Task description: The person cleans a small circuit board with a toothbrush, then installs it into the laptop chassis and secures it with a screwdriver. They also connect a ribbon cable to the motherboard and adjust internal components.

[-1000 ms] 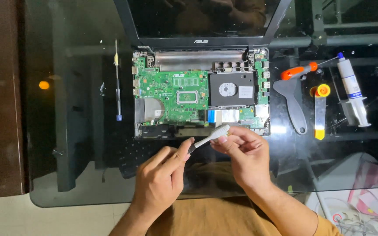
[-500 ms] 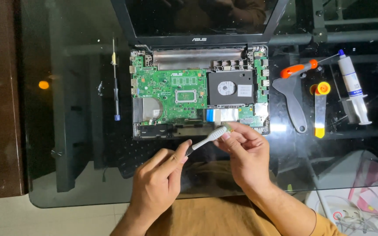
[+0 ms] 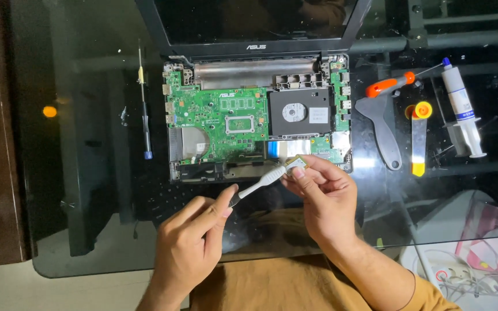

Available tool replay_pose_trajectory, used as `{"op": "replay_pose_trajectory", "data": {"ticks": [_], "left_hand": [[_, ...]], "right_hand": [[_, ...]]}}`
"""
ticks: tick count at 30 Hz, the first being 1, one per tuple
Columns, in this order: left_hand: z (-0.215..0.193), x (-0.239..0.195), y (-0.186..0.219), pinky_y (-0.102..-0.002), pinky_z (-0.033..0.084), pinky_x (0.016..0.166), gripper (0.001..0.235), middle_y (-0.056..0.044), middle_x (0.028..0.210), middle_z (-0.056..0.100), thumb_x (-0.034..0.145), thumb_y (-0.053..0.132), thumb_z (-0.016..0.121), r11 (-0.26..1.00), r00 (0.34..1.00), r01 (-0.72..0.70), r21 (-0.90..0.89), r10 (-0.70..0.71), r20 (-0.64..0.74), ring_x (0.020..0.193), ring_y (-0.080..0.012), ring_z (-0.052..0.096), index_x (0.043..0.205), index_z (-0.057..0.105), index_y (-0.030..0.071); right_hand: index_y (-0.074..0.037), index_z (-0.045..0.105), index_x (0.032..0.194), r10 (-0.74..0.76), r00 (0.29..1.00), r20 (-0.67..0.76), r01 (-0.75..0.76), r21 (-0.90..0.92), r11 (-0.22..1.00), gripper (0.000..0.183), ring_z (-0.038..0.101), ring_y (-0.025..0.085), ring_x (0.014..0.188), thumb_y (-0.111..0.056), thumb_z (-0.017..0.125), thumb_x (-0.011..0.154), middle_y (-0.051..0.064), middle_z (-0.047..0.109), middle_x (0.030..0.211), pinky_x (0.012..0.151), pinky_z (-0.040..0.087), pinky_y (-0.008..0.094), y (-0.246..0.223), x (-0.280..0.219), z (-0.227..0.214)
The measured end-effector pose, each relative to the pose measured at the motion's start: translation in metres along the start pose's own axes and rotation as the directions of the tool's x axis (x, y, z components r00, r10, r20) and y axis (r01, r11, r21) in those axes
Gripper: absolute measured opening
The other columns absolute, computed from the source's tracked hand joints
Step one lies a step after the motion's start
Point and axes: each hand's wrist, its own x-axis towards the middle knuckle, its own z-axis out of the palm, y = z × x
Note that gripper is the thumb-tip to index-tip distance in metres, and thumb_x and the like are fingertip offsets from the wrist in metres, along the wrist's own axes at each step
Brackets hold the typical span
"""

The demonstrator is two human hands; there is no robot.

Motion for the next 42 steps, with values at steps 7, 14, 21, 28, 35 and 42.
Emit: {"op": "replay_pose_trajectory", "data": {"ticks": [7,14,21,28,35,42], "left_hand": [[0.008,0.007,0.001,-0.027,0.054,0.064,0.034,0.000,0.085,0.067,0.098,-0.002,0.063,0.999,0.999,-0.047,0.000,0.047,-0.014,0.078,-0.0125,0.073,0.129,0.070,0.009],[0.009,0.001,-0.013,-0.027,0.046,0.052,0.032,-0.001,0.084,0.069,0.098,0.001,0.062,0.998,0.999,0.046,-0.040,-0.046,0.002,0.064,-0.0136,0.063,0.128,0.071,0.006],[0.010,0.004,-0.009,-0.024,0.035,0.052,0.030,-0.002,0.082,0.067,0.099,0.004,0.062,0.960,0.991,0.092,-0.266,-0.114,-0.069,0.060,-0.0112,0.044,0.128,0.069,0.001],[0.033,0.013,0.022,-0.018,0.035,0.050,0.028,-0.001,0.080,0.074,0.089,0.026,0.075,0.555,0.889,0.428,-0.714,-0.399,0.223,0.054,0.0000,0.046,0.107,0.076,0.004],[0.038,0.019,0.026,-0.023,0.040,0.051,0.021,0.003,0.063,0.063,0.093,0.026,0.071,0.681,0.909,0.376,-0.629,-0.402,0.108,0.056,-0.0048,0.048,0.092,0.077,0.006],[0.040,0.020,0.018,-0.023,0.039,0.053,0.019,0.005,0.056,0.045,0.095,0.026,0.071,0.799,0.951,0.261,-0.542,-0.309,0.004,0.052,-0.0054,0.042,0.092,0.073,0.007]], "right_hand": [[0.001,0.074,0.109,0.029,0.991,0.131,-0.024,-0.040,0.999,0.018,0.079,0.023,0.081,-0.002,0.073,0.091,0.016,0.079,0.087,0.078,0.071,0.040,0.005,-0.006,-0.001],[0.002,0.072,0.120,0.083,0.996,-0.037,-0.082,0.022,0.996,0.031,0.076,0.021,0.085,-0.009,0.074,0.091,0.015,0.078,0.095,0.081,0.066,0.034,-0.011,0.006,-0.001],[0.004,0.071,0.112,-0.214,0.973,0.089,0.229,-0.224,0.947,0.019,0.081,0.035,0.087,-0.002,0.069,0.094,0.026,0.074,0.115,0.078,0.073,0.040,-0.015,-0.006,0.005],[0.002,0.074,0.106,-0.519,0.695,0.497,0.717,-0.431,0.548,0.022,0.079,0.030,0.106,0.012,0.076,0.086,0.025,0.073,0.116,0.097,0.067,0.032,-0.008,-0.022,0.002],[0.002,0.061,0.120,-0.377,0.851,0.367,0.488,-0.287,0.824,0.024,0.072,0.028,0.113,-0.003,0.065,0.097,0.026,0.066,0.129,0.091,0.065,0.032,-0.009,-0.020,0.001],[0.000,0.056,0.138,-0.003,0.981,0.194,0.035,-0.162,0.986,0.053,0.070,0.010,0.075,0.001,0.076,0.089,0.013,0.079,0.091,0.075,0.059,0.027,-0.007,-0.012,0.005]]}}
